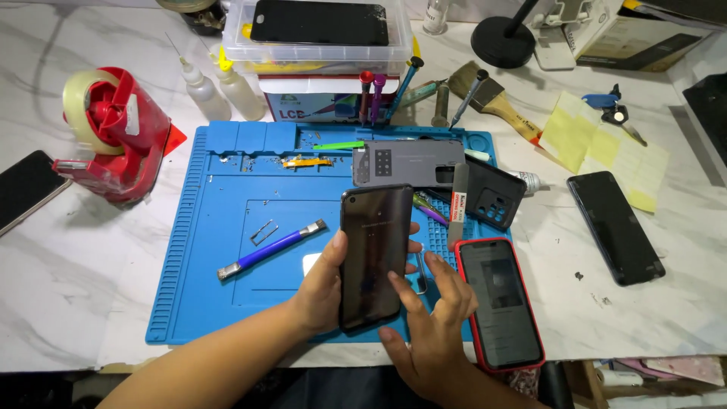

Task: Disassembling a smartphone by removing the back cover and inspecting components on a repair bench.

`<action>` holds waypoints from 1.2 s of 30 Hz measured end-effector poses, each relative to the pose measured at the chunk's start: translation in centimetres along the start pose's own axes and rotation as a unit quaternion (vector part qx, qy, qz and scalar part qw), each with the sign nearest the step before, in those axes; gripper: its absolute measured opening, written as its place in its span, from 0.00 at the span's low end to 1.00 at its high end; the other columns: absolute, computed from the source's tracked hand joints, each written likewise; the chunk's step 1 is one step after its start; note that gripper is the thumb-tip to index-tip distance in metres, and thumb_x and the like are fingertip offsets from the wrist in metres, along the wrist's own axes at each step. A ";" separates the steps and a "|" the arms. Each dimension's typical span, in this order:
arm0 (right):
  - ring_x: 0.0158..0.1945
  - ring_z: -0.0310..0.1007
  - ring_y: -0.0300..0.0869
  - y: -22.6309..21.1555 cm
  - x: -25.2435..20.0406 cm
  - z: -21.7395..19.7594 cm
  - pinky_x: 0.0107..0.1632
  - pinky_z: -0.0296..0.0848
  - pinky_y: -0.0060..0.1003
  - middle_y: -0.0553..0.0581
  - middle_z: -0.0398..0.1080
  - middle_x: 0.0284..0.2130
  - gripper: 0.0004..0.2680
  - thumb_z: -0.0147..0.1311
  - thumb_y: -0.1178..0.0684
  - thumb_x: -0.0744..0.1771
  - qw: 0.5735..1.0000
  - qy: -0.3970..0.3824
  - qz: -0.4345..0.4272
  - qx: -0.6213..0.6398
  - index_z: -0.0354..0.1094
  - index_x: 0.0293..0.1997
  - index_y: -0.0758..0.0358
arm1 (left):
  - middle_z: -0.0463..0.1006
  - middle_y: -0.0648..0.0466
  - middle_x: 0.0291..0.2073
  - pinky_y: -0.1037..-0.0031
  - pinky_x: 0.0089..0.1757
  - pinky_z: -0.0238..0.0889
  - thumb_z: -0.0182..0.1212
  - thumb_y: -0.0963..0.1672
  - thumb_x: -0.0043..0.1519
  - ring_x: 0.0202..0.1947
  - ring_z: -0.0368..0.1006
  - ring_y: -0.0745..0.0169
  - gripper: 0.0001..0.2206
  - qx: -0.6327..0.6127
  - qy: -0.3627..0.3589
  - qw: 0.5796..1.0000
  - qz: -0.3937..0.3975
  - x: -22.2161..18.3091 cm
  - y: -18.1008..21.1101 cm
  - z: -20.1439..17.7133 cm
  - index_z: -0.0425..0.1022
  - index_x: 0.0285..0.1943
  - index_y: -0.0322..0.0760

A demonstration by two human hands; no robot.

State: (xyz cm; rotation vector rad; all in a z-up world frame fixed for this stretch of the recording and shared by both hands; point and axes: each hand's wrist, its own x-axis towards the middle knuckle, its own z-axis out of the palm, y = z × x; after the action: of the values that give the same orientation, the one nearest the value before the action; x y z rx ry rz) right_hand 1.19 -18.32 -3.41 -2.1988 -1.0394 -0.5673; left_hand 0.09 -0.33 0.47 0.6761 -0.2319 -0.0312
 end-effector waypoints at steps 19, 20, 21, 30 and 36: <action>0.72 0.50 0.61 0.1 -0.1 -0.2 0.65 0.53 0.60 0.69 0.44 0.70 0.19 0.35 0.35 0.72 0.997 0.017 -0.070 -0.013 0.72 0.60 0.48 | 0.65 0.39 0.68 0.58 0.60 0.66 0.49 0.58 0.66 0.65 0.67 0.47 0.36 0.026 0.007 1.000 -0.004 -0.1 0.3 0.0 0.56 0.75 0.29; 0.72 0.52 0.61 0.1 -0.3 -0.1 0.67 0.53 0.59 0.70 0.46 0.70 0.19 0.35 0.35 0.71 0.997 0.032 -0.066 0.001 0.70 0.59 0.50 | 0.65 0.40 0.68 0.57 0.61 0.65 0.47 0.58 0.67 0.65 0.66 0.47 0.35 0.023 0.003 1.000 -0.005 -0.1 0.3 0.0 0.56 0.75 0.30; 0.72 0.53 0.61 0.2 -0.5 0.0 0.68 0.54 0.58 0.71 0.47 0.69 0.19 0.36 0.34 0.71 0.997 0.047 -0.062 0.016 0.69 0.59 0.52 | 0.65 0.40 0.68 0.55 0.62 0.64 0.46 0.58 0.68 0.66 0.66 0.47 0.35 0.021 -0.001 1.000 -0.005 -0.1 0.3 -0.1 0.57 0.75 0.30; 0.73 0.54 0.60 0.3 -0.8 0.0 0.70 0.56 0.59 0.70 0.49 0.69 0.18 0.36 0.35 0.71 0.996 0.054 -0.057 0.044 0.64 0.59 0.52 | 0.64 0.42 0.69 0.56 0.62 0.64 0.48 0.59 0.66 0.65 0.67 0.49 0.36 -0.018 -0.011 1.000 -0.014 0.0 0.5 0.2 0.57 0.75 0.30; 0.72 0.55 0.60 0.5 -1.0 0.2 0.70 0.58 0.57 0.71 0.50 0.68 0.17 0.38 0.34 0.71 0.993 0.073 -0.070 0.064 0.61 0.60 0.51 | 0.65 0.40 0.68 0.58 0.57 0.69 0.49 0.59 0.65 0.62 0.69 0.47 0.38 -0.025 -0.007 0.999 -0.035 0.0 0.6 0.0 0.55 0.76 0.29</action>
State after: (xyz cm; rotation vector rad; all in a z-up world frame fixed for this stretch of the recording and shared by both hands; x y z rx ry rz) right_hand 0.97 -18.92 -4.39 -1.9537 -1.1247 -0.6935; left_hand 0.05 0.13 0.78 0.6335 -0.2203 -0.1090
